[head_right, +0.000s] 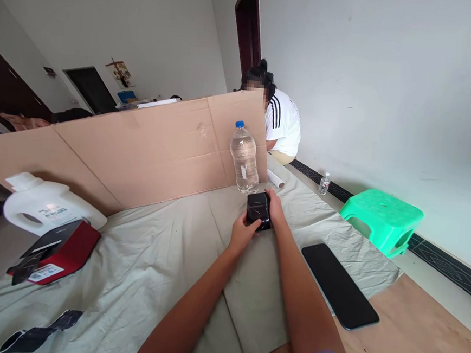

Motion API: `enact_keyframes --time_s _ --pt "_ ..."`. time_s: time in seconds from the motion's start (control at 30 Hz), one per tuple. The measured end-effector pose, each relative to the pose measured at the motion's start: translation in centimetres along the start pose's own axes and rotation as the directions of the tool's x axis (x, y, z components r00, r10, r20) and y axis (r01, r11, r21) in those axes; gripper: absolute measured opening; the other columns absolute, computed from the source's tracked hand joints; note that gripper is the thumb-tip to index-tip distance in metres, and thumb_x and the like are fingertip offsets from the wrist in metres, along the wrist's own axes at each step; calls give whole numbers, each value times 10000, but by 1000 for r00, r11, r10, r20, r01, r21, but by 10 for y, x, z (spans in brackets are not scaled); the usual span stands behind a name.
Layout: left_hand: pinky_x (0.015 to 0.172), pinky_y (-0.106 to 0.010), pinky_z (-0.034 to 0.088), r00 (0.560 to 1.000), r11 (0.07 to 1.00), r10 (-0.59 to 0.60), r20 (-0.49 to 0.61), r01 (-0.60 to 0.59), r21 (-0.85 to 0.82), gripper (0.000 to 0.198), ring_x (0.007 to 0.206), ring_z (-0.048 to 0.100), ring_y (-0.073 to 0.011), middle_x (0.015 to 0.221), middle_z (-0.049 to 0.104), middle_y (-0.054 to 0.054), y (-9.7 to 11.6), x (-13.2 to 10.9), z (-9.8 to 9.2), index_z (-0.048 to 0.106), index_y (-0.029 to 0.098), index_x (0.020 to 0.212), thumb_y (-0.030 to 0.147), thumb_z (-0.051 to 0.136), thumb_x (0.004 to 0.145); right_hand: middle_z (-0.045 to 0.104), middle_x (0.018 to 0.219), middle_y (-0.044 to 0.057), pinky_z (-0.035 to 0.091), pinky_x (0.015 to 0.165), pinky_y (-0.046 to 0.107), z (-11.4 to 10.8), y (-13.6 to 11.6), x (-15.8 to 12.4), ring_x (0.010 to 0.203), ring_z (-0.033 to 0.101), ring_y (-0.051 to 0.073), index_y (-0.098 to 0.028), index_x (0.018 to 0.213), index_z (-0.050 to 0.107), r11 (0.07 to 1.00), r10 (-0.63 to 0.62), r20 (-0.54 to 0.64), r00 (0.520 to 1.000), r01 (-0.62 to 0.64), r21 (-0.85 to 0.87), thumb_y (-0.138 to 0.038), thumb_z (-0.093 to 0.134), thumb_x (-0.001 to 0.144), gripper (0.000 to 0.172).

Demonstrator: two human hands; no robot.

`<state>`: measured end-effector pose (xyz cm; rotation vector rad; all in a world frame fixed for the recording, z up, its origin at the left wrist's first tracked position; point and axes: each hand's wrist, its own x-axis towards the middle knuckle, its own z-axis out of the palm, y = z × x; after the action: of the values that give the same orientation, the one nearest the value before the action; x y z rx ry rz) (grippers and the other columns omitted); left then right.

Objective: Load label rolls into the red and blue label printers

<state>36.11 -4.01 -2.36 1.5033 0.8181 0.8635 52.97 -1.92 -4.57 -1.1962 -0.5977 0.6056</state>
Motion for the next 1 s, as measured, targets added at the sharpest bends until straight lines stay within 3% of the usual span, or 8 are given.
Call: enact_keyframes --time_s 0.13,0.57,1.0 --pt "634 -289 612 997 997 -70 15 70 -31 728 812 699 -198 1186 695 -116 -3 -2 -1 565 178 1393 340 810 726 755 1129 34 476 1063 420 -2 10 5 1164 652 260 -235 1083 742 999 48 2 999 -48 2 -700 480 854 581" --pt "788 -351 598 995 999 -52 88 52 10 859 892 708 -224 1138 710 -104 -5 -9 11 455 166 1489 354 808 729 758 1128 89 428 1121 426 -18 -1 3 1175 652 268 -208 979 754 1000 26 -67 997 -26 8 -709 390 908 623" --pt "969 -393 542 995 997 -17 98 25 -77 908 1174 629 -313 1355 637 -96 -10 -6 7 506 200 1462 321 868 638 772 1023 97 540 963 403 -18 -3 5 1054 699 261 -203 966 747 999 50 -44 998 -49 19 -744 418 877 640"
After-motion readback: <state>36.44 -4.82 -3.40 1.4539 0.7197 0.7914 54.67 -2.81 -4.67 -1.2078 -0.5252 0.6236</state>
